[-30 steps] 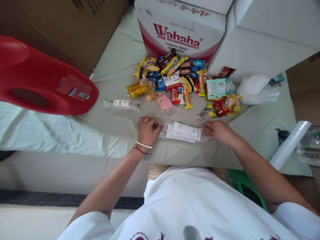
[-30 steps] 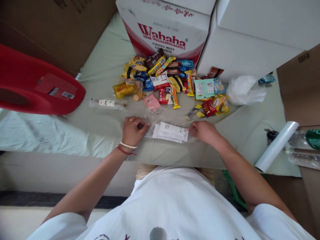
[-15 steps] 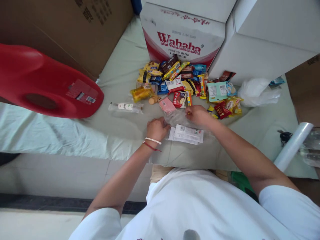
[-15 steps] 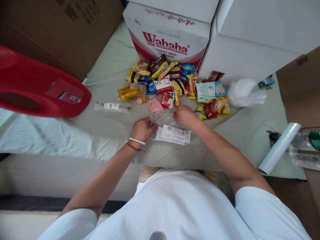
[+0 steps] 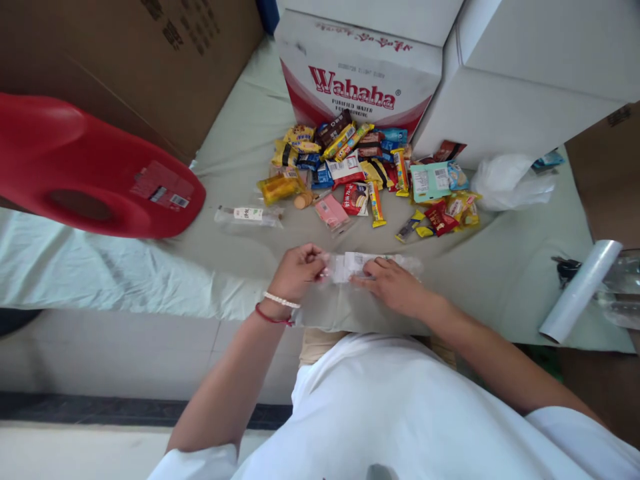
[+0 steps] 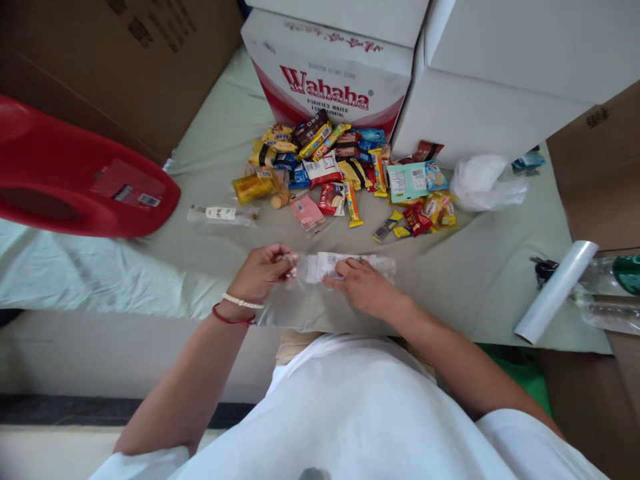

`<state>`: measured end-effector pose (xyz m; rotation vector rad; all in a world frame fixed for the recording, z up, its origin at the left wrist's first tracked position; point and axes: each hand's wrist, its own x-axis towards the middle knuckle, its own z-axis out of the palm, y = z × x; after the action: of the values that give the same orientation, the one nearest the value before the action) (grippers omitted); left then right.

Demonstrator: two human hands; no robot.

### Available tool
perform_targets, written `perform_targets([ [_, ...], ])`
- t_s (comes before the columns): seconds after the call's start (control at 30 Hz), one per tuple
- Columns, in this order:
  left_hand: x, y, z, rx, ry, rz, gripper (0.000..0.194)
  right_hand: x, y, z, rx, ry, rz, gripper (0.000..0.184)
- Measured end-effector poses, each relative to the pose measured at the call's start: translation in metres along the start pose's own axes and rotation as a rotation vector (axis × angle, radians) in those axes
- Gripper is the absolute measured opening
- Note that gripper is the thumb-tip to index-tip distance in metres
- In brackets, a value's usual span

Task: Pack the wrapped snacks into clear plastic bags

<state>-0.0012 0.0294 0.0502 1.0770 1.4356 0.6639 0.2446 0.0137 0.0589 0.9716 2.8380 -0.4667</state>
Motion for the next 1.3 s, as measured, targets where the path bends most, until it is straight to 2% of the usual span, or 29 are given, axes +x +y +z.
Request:
perform_targets([
  [0.07, -0.003, 0.005, 0.029, -0.115, -0.053, 0.027, 0.026, -0.003, 0.0, 0.005, 0.067, 0.05, 0.034, 0.039],
  [0.1, -0.004, 0.007, 0.046, -0.094, -0.072, 0.054, 0.027, -0.006, 0.0, 0.006, 0.117, 0.079, 0.039, 0.034],
  [0.2, -0.008, 0.009, 0.089, 0.309, -0.031, 0.216, 0.037, -0.02, 0.008, 0.011, 0.318, 0.239, 0.056, 0.027],
  [0.23, -0.01, 0.008, 0.099, 0.485, -0.004, 0.275, 0.04, -0.026, 0.013, 0.014, 0.354, 0.335, 0.126, 0.028],
  [0.3, -0.016, 0.004, 0.11, 0.775, 0.035, 0.357, 0.047, -0.038, 0.023, 0.02, 0.314, 0.517, 0.368, 0.03],
  [0.37, -0.022, -0.002, 0.112, 0.941, 0.053, 0.388, 0.05, -0.05, 0.032, 0.027, 0.201, 0.593, 0.581, 0.032],
  [0.47, -0.025, -0.01, 0.111, 1.048, 0.058, 0.39, 0.052, -0.061, 0.038, 0.027, 0.15, 0.572, 0.623, 0.021],
  [0.53, -0.025, -0.012, 0.112, 1.079, 0.052, 0.384, 0.054, -0.06, 0.035, 0.017, 0.188, 0.534, 0.641, 0.02],
  [0.6, -0.025, -0.011, 0.115, 1.091, 0.038, 0.38, 0.056, -0.049, 0.027, 0.001, 0.236, 0.432, 0.682, 0.022],
  [0.7, -0.025, -0.007, 0.118, 1.062, 0.022, 0.353, 0.052, -0.014, 0.013, -0.019, 0.248, 0.218, 0.665, 0.021],
  [0.77, -0.026, -0.005, 0.114, 1.023, 0.008, 0.322, 0.042, 0.011, 0.006, -0.023, 0.231, 0.109, 0.624, 0.022],
  [0.83, -0.026, -0.006, 0.102, 0.978, -0.015, 0.327, 0.033, 0.029, 0.004, -0.02, 0.243, 0.06, 0.583, 0.025],
  [0.9, -0.025, -0.009, 0.086, 0.878, 0.008, 0.375, 0.031, 0.035, 0.005, -0.013, 0.278, 0.083, 0.54, 0.025],
  [0.93, -0.023, -0.01, 0.078, 0.816, 0.067, 0.393, 0.033, 0.035, 0.006, -0.009, 0.293, 0.107, 0.52, 0.025],
  [1.03, -0.015, -0.015, 0.062, 0.736, 0.374, 0.352, 0.042, 0.03, 0.006, -0.001, 0.309, 0.17, 0.501, 0.025],
  [1.1, -0.007, -0.016, 0.061, 0.816, 0.491, 0.296, 0.047, 0.027, 0.004, 0.002, 0.325, 0.19, 0.523, 0.024],
  [1.2, -0.002, -0.013, 0.07, 0.89, 0.445, 0.249, 0.039, 0.022, 0.001, 0.003, 0.468, 0.22, 0.578, 0.022],
  [1.3, -0.014, -0.007, 0.084, 0.807, 0.406, 0.326, 0.024, 0.007, -0.001, 0.0, 0.935, 0.325, 0.65, 0.036],
])
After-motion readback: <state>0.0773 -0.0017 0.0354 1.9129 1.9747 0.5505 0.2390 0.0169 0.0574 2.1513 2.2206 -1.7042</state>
